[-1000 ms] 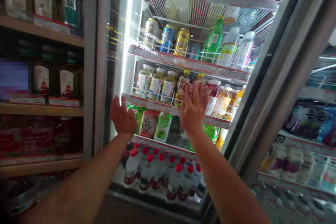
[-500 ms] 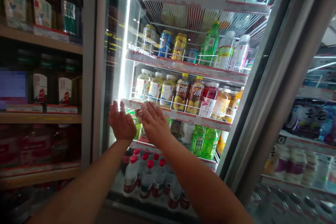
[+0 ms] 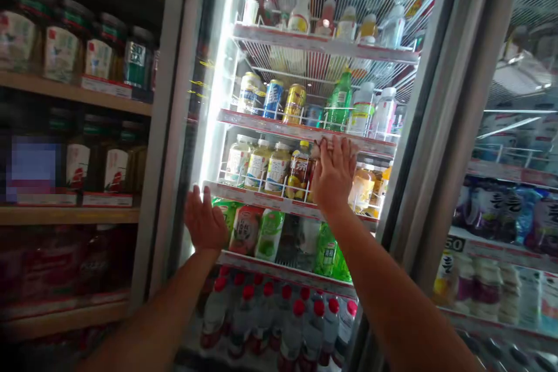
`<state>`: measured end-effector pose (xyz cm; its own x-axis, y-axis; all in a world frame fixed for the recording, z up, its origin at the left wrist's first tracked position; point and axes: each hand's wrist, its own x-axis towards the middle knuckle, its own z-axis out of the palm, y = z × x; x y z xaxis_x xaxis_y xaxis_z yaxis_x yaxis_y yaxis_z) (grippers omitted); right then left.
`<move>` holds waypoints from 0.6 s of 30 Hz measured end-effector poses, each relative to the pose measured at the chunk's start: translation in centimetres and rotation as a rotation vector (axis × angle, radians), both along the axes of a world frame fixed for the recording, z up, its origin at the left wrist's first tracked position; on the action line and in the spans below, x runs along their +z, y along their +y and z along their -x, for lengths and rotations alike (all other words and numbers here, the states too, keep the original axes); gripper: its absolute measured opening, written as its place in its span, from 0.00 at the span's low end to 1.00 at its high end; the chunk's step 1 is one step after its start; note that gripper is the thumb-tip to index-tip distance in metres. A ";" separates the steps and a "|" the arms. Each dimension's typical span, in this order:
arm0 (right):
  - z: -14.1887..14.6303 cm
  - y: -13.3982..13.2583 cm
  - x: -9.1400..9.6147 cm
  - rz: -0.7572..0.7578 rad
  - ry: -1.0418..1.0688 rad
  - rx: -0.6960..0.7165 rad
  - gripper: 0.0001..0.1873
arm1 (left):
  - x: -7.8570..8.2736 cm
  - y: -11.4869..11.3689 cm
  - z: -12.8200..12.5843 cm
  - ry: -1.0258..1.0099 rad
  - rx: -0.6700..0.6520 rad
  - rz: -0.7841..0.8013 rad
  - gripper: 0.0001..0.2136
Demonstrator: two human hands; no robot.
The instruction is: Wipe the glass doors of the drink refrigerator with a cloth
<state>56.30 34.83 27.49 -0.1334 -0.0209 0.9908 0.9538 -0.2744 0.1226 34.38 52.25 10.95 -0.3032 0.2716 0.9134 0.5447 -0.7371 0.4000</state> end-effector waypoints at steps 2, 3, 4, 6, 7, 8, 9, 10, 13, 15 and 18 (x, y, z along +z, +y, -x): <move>2.4 1.8 -0.6 0.067 -0.029 0.033 0.29 | -0.1 0.0 0.0 0.014 0.011 0.003 0.28; 3.8 2.9 -1.0 0.115 -0.050 0.055 0.29 | -0.2 0.1 0.0 0.017 0.011 0.007 0.28; 5.4 4.0 -1.6 0.164 -0.075 0.082 0.29 | -0.2 0.1 0.1 0.019 0.009 0.016 0.28; 8.6 6.2 -3.0 0.271 -0.139 0.143 0.29 | -0.3 0.2 0.1 0.023 -0.004 0.038 0.28; 10.1 7.2 -3.7 0.327 -0.177 0.174 0.29 | -0.3 0.2 0.2 0.026 -0.009 0.046 0.28; 11.4 8.1 -4.3 0.387 -0.219 0.203 0.29 | -0.3 0.2 0.2 0.028 -0.012 0.053 0.28; 12.6 8.9 -4.8 0.447 -0.263 0.228 0.29 | -0.3 0.2 0.3 0.030 -0.011 0.057 0.28; 13.5 9.5 -5.3 0.502 -0.305 0.246 0.29 | -0.4 0.2 0.3 0.035 -0.007 0.058 0.28; 14.2 9.9 -5.3 0.586 -0.401 0.246 0.27 | -0.4 0.2 0.4 0.046 0.019 0.036 0.28; 13.0 9.1 -4.2 0.571 -0.423 0.207 0.27 | -0.3 0.1 0.4 0.046 0.027 0.023 0.28; 9.1 6.4 -1.2 0.476 -0.370 0.118 0.28 | -0.2 0.0 0.4 0.036 0.002 0.015 0.29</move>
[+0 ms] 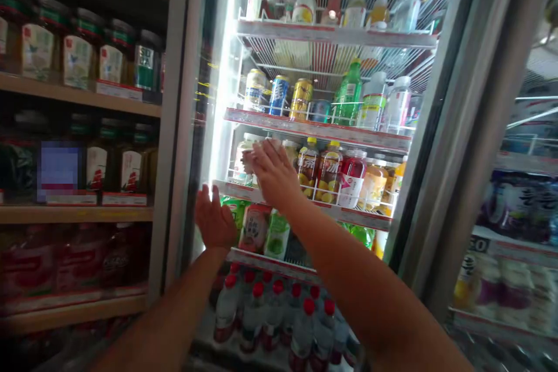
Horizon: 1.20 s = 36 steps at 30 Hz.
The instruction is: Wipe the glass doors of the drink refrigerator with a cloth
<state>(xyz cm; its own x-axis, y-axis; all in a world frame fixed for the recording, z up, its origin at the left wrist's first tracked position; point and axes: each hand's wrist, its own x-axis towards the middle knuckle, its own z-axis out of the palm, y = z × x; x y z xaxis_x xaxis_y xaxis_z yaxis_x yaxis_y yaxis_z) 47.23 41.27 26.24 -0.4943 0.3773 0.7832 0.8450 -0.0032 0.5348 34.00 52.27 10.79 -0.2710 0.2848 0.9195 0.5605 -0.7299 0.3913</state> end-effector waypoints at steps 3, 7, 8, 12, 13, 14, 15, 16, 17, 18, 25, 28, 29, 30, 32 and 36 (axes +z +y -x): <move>-5.4 -4.0 3.2 -0.161 0.108 -0.082 0.30 | 0.2 0.0 0.0 -0.010 -0.004 -0.013 0.29; -12.4 -9.6 5.5 -0.409 0.285 -0.173 0.28 | 0.5 0.2 0.0 -0.001 0.032 -0.038 0.29; -13.7 -10.6 5.6 -0.466 0.335 -0.191 0.28 | 0.5 0.2 0.0 -0.002 0.034 -0.047 0.29; -15.7 -11.9 3.8 -0.558 0.503 -0.225 0.27 | 0.7 0.2 -0.1 -0.012 0.018 -0.063 0.29; -15.3 -11.5 3.0 -0.540 0.520 -0.226 0.28 | 0.8 0.1 0.0 -0.013 0.021 -0.061 0.29; -14.6 -11.0 2.1 -0.511 0.523 -0.224 0.29 | 0.9 0.0 0.1 -0.006 0.027 -0.057 0.30; -13.6 -10.2 1.1 -0.463 0.500 -0.215 0.29 | 1.0 -0.2 0.3 0.011 0.034 -0.049 0.30; -12.4 -9.4 0.0 -0.396 0.471 -0.200 0.31 | 1.2 -0.3 0.7 0.039 0.038 -0.031 0.30; -11.0 -8.6 -1.1 -0.340 0.440 -0.171 0.32 | 1.4 -0.5 1.1 0.079 0.036 -0.003 0.31; -9.6 -7.8 -2.1 -0.281 0.412 -0.142 0.33 | 1.7 -0.7 1.6 0.126 0.026 0.034 0.32; -1.7 -5.1 -6.8 0.028 0.303 -0.037 0.35 | 4.2 -5.3 2.1 0.244 -0.149 0.112 0.32; -1.0 -4.9 -6.7 0.064 0.310 -0.003 0.37 | 5.2 -9.4 -0.7 0.387 -0.479 0.072 0.30; -1.1 -4.9 -6.5 0.071 0.316 0.010 0.37 | 5.5 -10.8 -1.8 0.423 -0.579 0.082 0.30; -1.3 -4.9 -6.3 0.081 0.314 0.020 0.38 | 5.9 -12.0 -3.0 0.440 -0.646 0.086 0.30; -2.3 -5.2 -6.0 0.101 0.295 0.031 0.39 | 6.6 -13.6 -5.2 0.426 -0.702 0.086 0.30; -6.0 -7.2 -5.7 0.111 0.253 0.020 0.35 | 7.7 -14.4 -8.2 0.387 -0.629 0.137 0.32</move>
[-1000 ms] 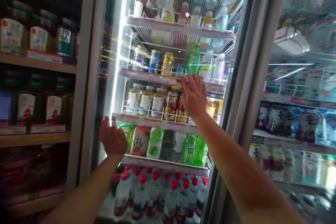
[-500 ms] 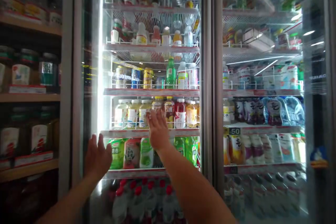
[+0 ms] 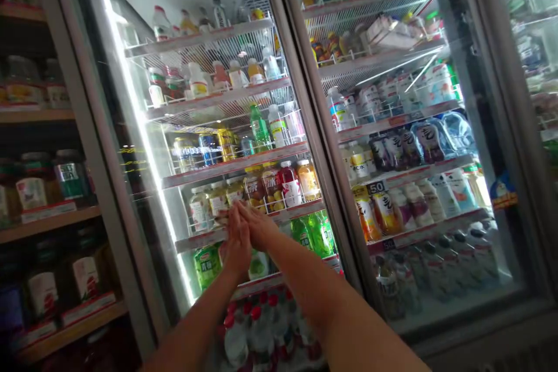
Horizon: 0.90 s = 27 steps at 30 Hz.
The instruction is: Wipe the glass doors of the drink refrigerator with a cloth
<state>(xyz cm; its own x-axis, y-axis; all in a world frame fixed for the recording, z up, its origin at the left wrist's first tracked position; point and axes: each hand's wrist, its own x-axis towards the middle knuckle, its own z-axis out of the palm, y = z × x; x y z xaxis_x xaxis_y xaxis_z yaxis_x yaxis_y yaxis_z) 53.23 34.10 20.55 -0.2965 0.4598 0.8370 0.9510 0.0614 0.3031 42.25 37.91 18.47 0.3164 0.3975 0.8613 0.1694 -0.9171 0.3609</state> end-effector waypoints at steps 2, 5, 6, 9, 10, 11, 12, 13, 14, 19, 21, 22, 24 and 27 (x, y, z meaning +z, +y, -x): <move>-2.7 -1.9 -0.1 -0.054 0.000 -0.048 0.34 | 0.0 0.2 -0.7 0.041 0.098 0.042 0.34; -6.9 -5.2 -0.6 -0.207 0.019 -0.201 0.37 | -0.3 0.4 -1.2 0.070 0.242 0.038 0.33; -8.1 -6.2 -0.8 -0.246 0.017 -0.249 0.38 | -0.3 0.4 -1.3 0.061 0.278 0.015 0.32; -10.6 -8.1 -1.8 -0.279 -0.024 -0.319 0.38 | 0.9 0.4 -2.2 -0.014 0.366 -0.047 0.32; -11.0 -8.3 -2.1 -0.285 -0.035 -0.328 0.37 | 1.7 0.3 -2.6 -0.040 0.385 -0.071 0.32; -11.2 -8.3 -2.4 -0.295 -0.041 -0.333 0.35 | 2.8 0.1 -3.2 -0.056 0.396 -0.103 0.32; -11.3 -8.3 -2.6 -0.307 -0.043 -0.334 0.34 | 4.1 -0.1 -3.9 -0.057 0.400 -0.147 0.31; -11.3 -8.1 -2.7 -0.317 -0.042 -0.333 0.33 | 5.5 -0.5 -4.8 -0.044 0.399 -0.202 0.30; -11.3 -8.0 -2.8 -0.325 -0.041 -0.329 0.32 | 7.0 -0.9 -5.7 -0.019 0.395 -0.267 0.30; -11.3 -7.7 -2.8 -0.336 -0.035 -0.288 0.32 | 14.6 -4.0 -10.5 0.132 0.380 -0.556 0.26; -11.4 -7.8 -2.9 -0.346 -0.041 -0.272 0.32 | 17.2 -4.8 -11.6 0.182 0.374 -0.619 0.26; -11.4 -7.8 -2.9 -0.352 -0.043 -0.266 0.32 | 18.4 -5.0 -11.8 0.203 0.374 -0.639 0.26; -11.4 -7.8 -2.9 -0.361 -0.042 -0.258 0.33 | 20.7 -4.7 -11.4 0.225 0.384 -0.651 0.27; -11.4 -7.8 -3.0 -0.362 -0.037 -0.251 0.33 | 23.5 -2.3 -8.8 0.190 0.433 -0.591 0.28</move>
